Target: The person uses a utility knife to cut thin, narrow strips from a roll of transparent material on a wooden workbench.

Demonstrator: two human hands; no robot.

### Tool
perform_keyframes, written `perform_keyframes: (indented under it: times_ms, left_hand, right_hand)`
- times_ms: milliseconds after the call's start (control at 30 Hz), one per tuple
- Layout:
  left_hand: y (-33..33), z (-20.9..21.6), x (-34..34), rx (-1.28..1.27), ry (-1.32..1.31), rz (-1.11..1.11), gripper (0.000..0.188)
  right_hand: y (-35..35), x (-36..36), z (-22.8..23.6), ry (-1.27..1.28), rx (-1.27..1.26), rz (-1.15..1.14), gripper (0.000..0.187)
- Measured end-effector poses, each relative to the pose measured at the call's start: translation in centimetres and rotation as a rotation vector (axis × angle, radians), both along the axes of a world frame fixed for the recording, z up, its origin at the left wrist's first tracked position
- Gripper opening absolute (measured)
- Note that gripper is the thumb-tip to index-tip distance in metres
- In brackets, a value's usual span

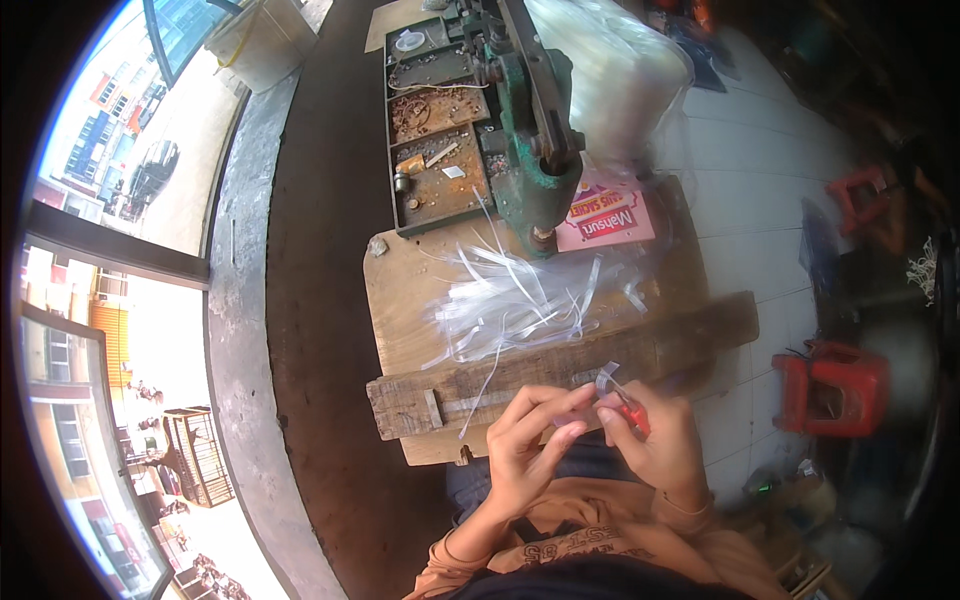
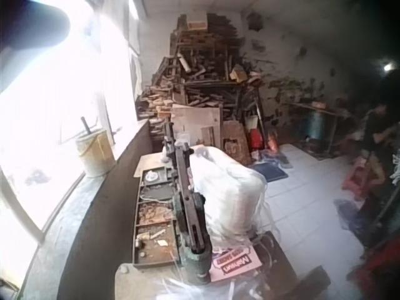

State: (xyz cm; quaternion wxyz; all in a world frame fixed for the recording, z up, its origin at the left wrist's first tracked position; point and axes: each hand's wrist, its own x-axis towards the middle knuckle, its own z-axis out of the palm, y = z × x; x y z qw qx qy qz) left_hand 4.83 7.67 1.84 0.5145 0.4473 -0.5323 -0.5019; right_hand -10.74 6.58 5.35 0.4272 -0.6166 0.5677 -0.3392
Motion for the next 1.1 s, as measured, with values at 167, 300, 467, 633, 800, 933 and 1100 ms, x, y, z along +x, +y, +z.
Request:
perform_keyframes:
  times_ms: [167,300,467,633,800,933,1100]
  left_hand:
    - [-0.2,-0.1,0.8,0.001,0.009,0.005,0.054]
    - [0.1,-1.0,1.4,0.095,0.201,-0.112,0.049]
    - [0.7,-2.1,2.1,0.157,0.451,-0.141,0.039]
    - [1.8,-1.8,2.2,0.243,0.479,0.103,0.029]
    - [2.4,-2.0,2.6,0.291,0.365,0.136,0.028]
    - [1.8,-1.7,2.8,0.337,0.239,0.119,0.029]
    - [-1.5,-1.4,3.7,-0.143,-1.129,0.295,0.038]
  right_hand:
    - [0.2,0.5,0.0,0.050,-0.031,0.089,0.010]
    - [0.2,0.4,0.2,0.193,-0.108,0.219,0.021]
    - [0.3,0.5,0.3,0.156,-0.136,0.319,0.024]
    - [0.1,1.4,-0.3,0.213,-0.314,0.360,0.022]
    - [0.1,1.7,-0.8,0.383,-0.471,0.421,0.021]
    - [0.2,1.6,-1.4,0.413,-0.490,0.410,0.022]
    - [-0.6,0.0,-1.2,0.456,-0.511,0.292,0.025]
